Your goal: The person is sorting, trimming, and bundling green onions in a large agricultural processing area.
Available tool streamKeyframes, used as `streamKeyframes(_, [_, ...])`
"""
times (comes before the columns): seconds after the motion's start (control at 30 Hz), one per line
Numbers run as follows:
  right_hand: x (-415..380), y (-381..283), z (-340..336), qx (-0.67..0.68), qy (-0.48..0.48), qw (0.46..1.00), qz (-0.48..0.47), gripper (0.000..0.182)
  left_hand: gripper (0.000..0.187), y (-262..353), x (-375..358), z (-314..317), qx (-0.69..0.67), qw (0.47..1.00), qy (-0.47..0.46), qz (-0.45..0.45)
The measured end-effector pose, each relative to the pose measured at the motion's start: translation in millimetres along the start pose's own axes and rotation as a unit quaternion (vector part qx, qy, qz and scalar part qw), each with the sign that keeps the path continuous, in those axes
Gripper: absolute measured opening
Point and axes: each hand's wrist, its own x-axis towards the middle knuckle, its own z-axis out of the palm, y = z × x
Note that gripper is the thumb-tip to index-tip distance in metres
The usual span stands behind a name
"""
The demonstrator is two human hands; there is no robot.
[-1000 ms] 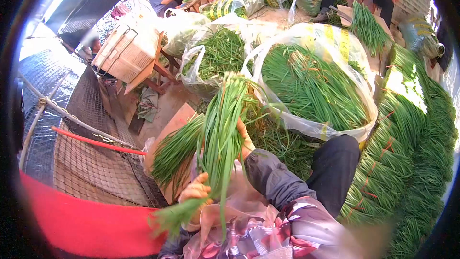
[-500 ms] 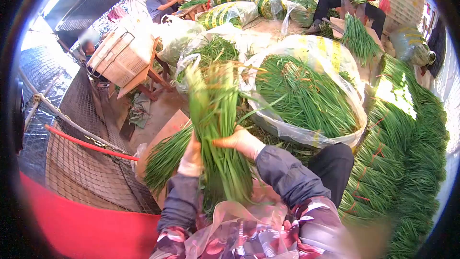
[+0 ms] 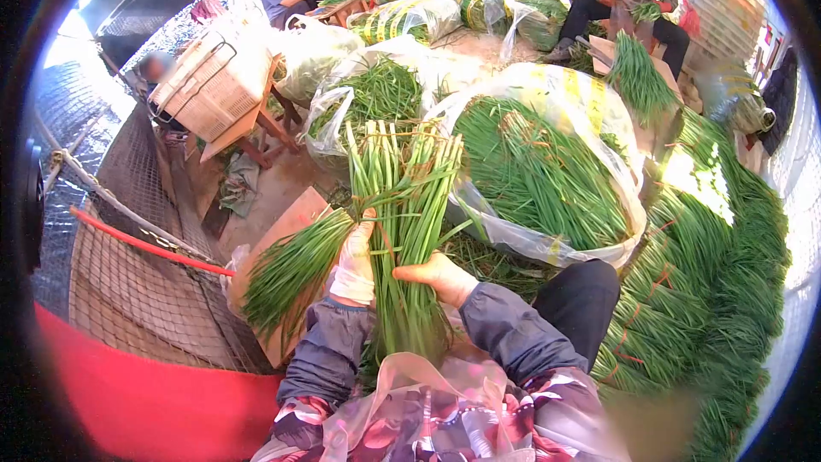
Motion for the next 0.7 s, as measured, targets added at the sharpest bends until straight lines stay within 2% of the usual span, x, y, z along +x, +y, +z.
streamKeyframes(0.07, [-3, -1, 2, 0.098, 0.025, 0.995, 0.002, 0.042, 0.047, -2, 1, 6, 0.140, 0.989, 0.025, 0.038])
streamKeyframes(0.1, [-2, -1, 3, 0.116, 0.040, 0.992, -0.005, 0.042, 0.056, -11, 1, 7, 0.229, 0.960, 0.002, 0.163])
streamKeyframes(0.13, [-1, -1, 5, 0.135, 0.057, 0.989, -0.013, 0.041, 0.068, -13, -10, 2, 0.262, 0.953, -0.026, 0.150])
streamKeyframes(0.17, [-2, -2, 9, 0.131, 0.064, 0.989, -0.021, 0.041, 0.096, -20, -25, 4, 0.304, 0.933, -0.036, 0.189])
streamKeyframes(0.2, [-2, -6, 15, 0.162, 0.072, 0.983, -0.047, 0.041, 0.121, -42, -30, -30, 0.396, 0.891, -0.050, 0.217])
streamKeyframes(0.27, [0, -5, 28, 0.227, 0.083, 0.965, -0.098, 0.042, 0.127, -57, -59, -43, 0.453, 0.864, -0.054, 0.216])
streamKeyframes(0.3, [6, 9, 26, 0.226, 0.103, 0.964, -0.096, 0.041, 0.124, -55, -71, -33, 0.385, 0.905, -0.077, 0.164])
streamKeyframes(0.33, [12, 23, 22, 0.223, 0.120, 0.963, -0.094, 0.040, 0.112, -64, -73, -42, 0.349, 0.921, -0.082, 0.156])
streamKeyframes(0.37, [11, 27, 29, 0.236, 0.125, 0.960, -0.083, 0.038, 0.101, -70, -78, -43, 0.312, 0.943, -0.065, 0.095])
streamKeyframes(0.4, [21, 36, 25, 0.179, 0.128, 0.971, -0.097, 0.034, 0.090, -74, -82, -44, 0.275, 0.960, -0.047, 0.033])
streamKeyframes(0.43, [24, 46, 21, 0.185, 0.137, 0.968, -0.102, 0.032, 0.090, -81, -82, -47, 0.275, 0.959, -0.052, 0.038])
streamKeyframes(0.5, [23, 43, 23, 0.190, 0.132, 0.968, -0.095, 0.029, 0.071, -98, -73, -55, 0.277, 0.961, 0.002, 0.009])
streamKeyframes(0.57, [23, 43, 21, 0.198, 0.130, 0.970, -0.051, 0.027, 0.065, -110, -67, -74, 0.278, 0.960, -0.024, 0.029])
streamKeyframes(0.63, [16, 39, 25, 0.205, 0.104, 0.971, -0.066, 0.033, 0.052, -95, -71, -66, 0.322, 0.945, -0.039, 0.034])
streamKeyframes(0.67, [13, 35, 27, 0.214, 0.084, 0.971, -0.066, 0.036, 0.052, -84, -78, -62, 0.321, 0.945, -0.045, 0.036])
streamKeyframes(0.7, [12, 30, 24, 0.213, 0.033, 0.975, -0.052, 0.049, 0.050, -74, -84, -62, 0.331, 0.943, -0.032, 0.015])
